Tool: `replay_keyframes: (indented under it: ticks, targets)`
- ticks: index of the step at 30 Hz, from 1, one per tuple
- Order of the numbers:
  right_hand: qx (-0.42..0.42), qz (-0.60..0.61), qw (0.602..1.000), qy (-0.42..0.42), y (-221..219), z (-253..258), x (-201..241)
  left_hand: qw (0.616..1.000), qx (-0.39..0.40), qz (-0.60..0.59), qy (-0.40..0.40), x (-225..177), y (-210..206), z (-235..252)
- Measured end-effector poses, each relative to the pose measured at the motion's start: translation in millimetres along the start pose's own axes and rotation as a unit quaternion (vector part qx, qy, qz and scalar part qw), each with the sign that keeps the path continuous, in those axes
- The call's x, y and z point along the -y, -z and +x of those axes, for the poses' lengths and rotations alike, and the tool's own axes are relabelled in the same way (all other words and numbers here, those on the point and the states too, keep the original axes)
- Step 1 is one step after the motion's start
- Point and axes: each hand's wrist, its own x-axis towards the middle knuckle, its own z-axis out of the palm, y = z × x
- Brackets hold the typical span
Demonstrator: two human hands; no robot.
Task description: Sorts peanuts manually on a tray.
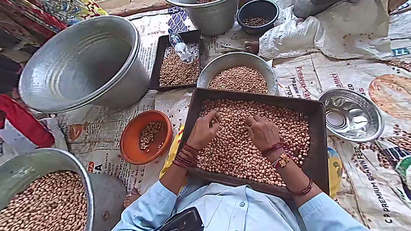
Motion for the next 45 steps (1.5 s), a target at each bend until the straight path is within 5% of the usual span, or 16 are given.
replay_keyframes:
  ticks: [5, 9, 14, 17, 19, 23, 26, 28, 33, 36, 39, 42, 45]
  targets:
    - [-0.008, 0.072, 0.997, -0.006, 7.7, -3.4, -5.9, 0.989, 0.01, 0.141, -0.052, -18.4, -22.9, 11.1]
    - [-0.144, 0.251, 0.954, -0.072, 34.9, -27.9, -43.3, 0.984, 0.025, 0.17, -0.056, -20.7, -34.5, 12.0]
    - [-0.156, 0.273, 0.934, -0.168, 58.9, -82.3, -90.4, 0.998, 0.034, 0.0, -0.057, -4.5, -25.6, 13.4]
    - [-0.082, 0.158, 0.969, -0.173, 59.5, -108.8, -94.9, 0.942, 0.108, -0.317, -0.009, 16.5, -14.4, 11.8]
    - [-0.014, 0.088, 0.978, -0.186, 58.6, -119.4, -89.6, 0.903, 0.145, -0.403, -0.019, 29.2, -6.4, 5.6]
    - [0.045, -0.025, 0.979, -0.196, 48.8, -124.8, -80.4, 0.888, 0.337, -0.308, -0.057, 49.5, 11.6, -14.3]
    - [0.074, -0.089, 0.973, -0.198, 39.1, -121.0, -76.4, 0.834, 0.518, -0.147, -0.116, 45.5, 12.3, -23.1]
    - [0.076, -0.111, 0.971, -0.198, 36.2, -119.8, -75.1, 0.818, 0.554, -0.084, -0.127, 34.1, -5.6, -26.1]
    - [0.089, -0.113, 0.967, -0.211, 34.4, -114.9, -71.7, 0.897, 0.43, -0.044, -0.099, -3.3, -40.4, -11.7]
    - [0.082, -0.118, 0.968, -0.208, 32.4, -116.4, -69.3, 0.969, 0.223, -0.089, -0.062, -10.2, -45.7, 5.8]
    - [0.031, -0.087, 0.98, -0.177, 32.5, -124.0, -74.8, 0.99, 0.098, -0.078, -0.064, -5.9, -36.9, 12.2]
    - [-0.063, 0.032, 0.986, -0.15, 39.1, -134.7, -87.6, 0.99, 0.102, -0.04, -0.085, -7.5, -36.1, -2.4]
    - [-0.141, 0.25, 0.944, -0.16, 42.5, -141.4, -103.3, 0.977, 0.181, -0.011, -0.116, -12.9, -50.2, -22.2]
